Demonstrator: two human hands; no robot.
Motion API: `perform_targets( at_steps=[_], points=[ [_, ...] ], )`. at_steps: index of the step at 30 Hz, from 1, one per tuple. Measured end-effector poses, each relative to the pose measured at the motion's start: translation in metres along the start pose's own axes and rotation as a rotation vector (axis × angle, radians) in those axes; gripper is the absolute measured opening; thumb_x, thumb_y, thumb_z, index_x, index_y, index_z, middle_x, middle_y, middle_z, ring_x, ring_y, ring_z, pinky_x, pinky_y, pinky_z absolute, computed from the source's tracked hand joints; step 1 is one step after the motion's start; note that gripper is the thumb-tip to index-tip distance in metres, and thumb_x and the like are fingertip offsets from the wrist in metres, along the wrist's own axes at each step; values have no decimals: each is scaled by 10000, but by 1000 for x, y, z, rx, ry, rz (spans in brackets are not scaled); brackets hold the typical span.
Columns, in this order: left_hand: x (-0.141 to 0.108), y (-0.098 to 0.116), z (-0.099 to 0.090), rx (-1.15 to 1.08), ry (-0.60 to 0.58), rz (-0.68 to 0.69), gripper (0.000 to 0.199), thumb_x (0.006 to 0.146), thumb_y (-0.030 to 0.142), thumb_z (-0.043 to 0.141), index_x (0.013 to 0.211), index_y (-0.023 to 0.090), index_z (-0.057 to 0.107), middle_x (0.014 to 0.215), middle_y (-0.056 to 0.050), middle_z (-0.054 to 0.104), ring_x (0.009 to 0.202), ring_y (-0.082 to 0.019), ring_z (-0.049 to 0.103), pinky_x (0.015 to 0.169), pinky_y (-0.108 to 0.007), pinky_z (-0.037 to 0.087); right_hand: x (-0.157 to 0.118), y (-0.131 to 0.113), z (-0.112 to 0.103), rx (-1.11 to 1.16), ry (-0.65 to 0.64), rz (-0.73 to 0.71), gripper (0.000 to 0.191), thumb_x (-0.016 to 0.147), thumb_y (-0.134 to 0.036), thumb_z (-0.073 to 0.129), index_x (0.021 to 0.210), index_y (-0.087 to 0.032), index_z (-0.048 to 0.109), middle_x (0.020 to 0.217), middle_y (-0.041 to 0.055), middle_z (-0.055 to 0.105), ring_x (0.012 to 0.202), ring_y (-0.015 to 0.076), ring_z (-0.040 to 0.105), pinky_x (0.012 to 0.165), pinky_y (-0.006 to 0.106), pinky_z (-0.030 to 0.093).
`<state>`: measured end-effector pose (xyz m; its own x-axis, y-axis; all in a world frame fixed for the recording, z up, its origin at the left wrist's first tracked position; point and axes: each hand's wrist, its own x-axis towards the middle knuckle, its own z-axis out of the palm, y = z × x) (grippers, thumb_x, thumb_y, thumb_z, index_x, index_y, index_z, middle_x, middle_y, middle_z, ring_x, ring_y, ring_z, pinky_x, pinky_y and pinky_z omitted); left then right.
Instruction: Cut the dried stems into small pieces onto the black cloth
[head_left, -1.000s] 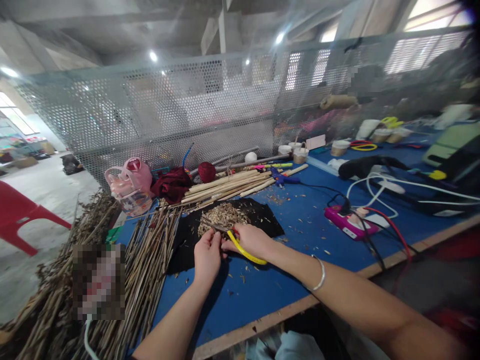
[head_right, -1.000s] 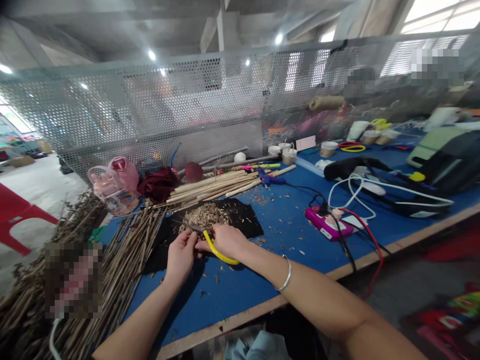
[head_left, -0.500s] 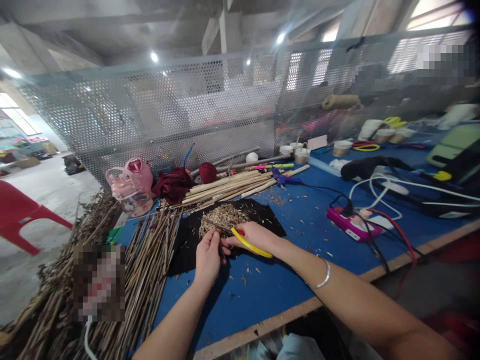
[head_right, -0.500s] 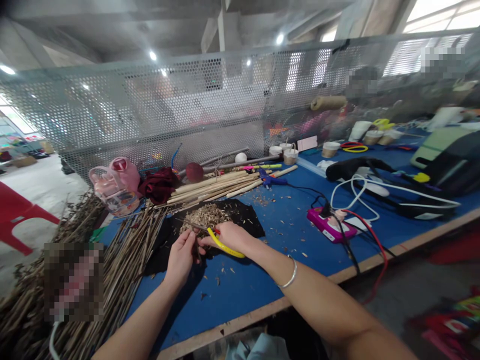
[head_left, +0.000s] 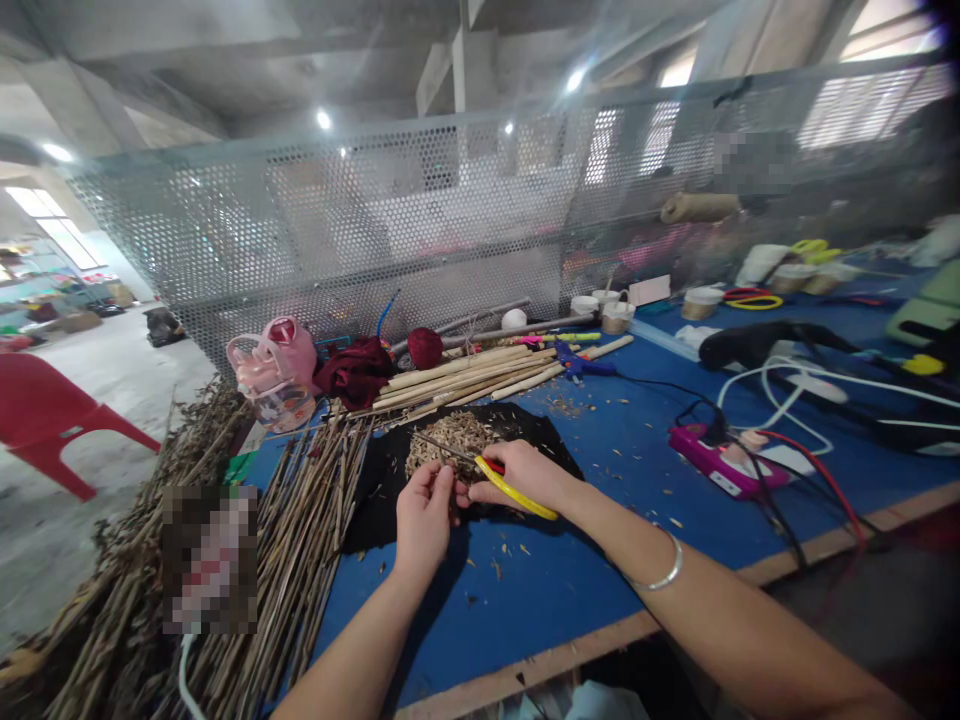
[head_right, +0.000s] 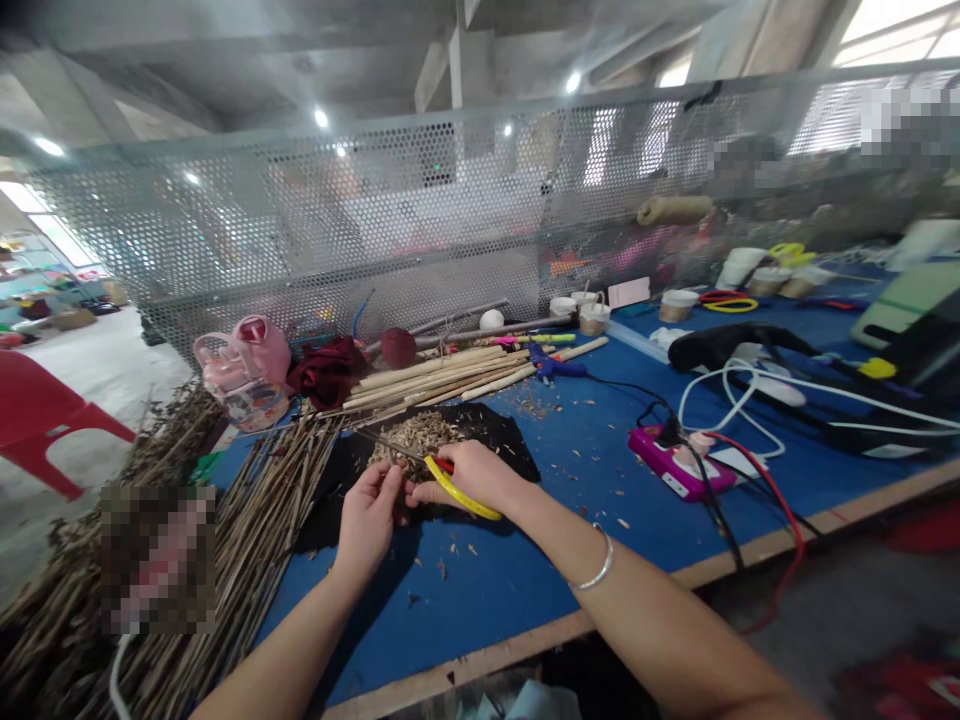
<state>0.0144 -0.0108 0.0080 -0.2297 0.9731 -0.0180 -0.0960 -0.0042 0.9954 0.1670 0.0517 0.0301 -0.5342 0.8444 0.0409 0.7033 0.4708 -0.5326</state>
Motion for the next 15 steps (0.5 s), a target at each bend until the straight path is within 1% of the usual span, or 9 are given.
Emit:
perform_targets(
  at_steps=[3,5,10,12,15],
  points=[
    [0,-3,0,27,-30,4,374,721,494,561,833,138,574,564,9,552,414,-74,469,356,-166,356,0,-1,1,-46,46,-17,483,583,-616,635,790,-180,603,733,28,608,616,135,506,529,206,309],
    [0,-5,0,34,-53,-3,381,726,504,550,829,138,579,527,19,539,383,-68,442,347,-166,347,0,0,1,-76,59,-5,495,591,-629,623,814,-188,597,752,37,613,627,144,517,531,209,310],
    [0,-5,1,65,-64,-26,380,745,508,519,799,135,561,471,26,528,330,-59,404,327,-161,321,2,4,5,-52,-15,39,509,634,-675,548,751,-182,599,671,37,605,558,137,499,483,212,289],
    [0,-4,1,67,-55,-37,376,750,504,512,816,136,553,495,20,542,348,-64,431,326,-156,322,3,4,6,-35,-12,51,511,638,-676,541,729,-177,600,649,30,598,541,129,482,476,213,279],
    [0,-3,-1,23,-26,-46,385,751,512,502,869,146,532,598,-6,591,420,-86,512,328,-152,331,4,6,7,-18,54,34,493,701,-649,489,689,-165,582,603,10,560,531,113,444,483,214,268]
  ],
)
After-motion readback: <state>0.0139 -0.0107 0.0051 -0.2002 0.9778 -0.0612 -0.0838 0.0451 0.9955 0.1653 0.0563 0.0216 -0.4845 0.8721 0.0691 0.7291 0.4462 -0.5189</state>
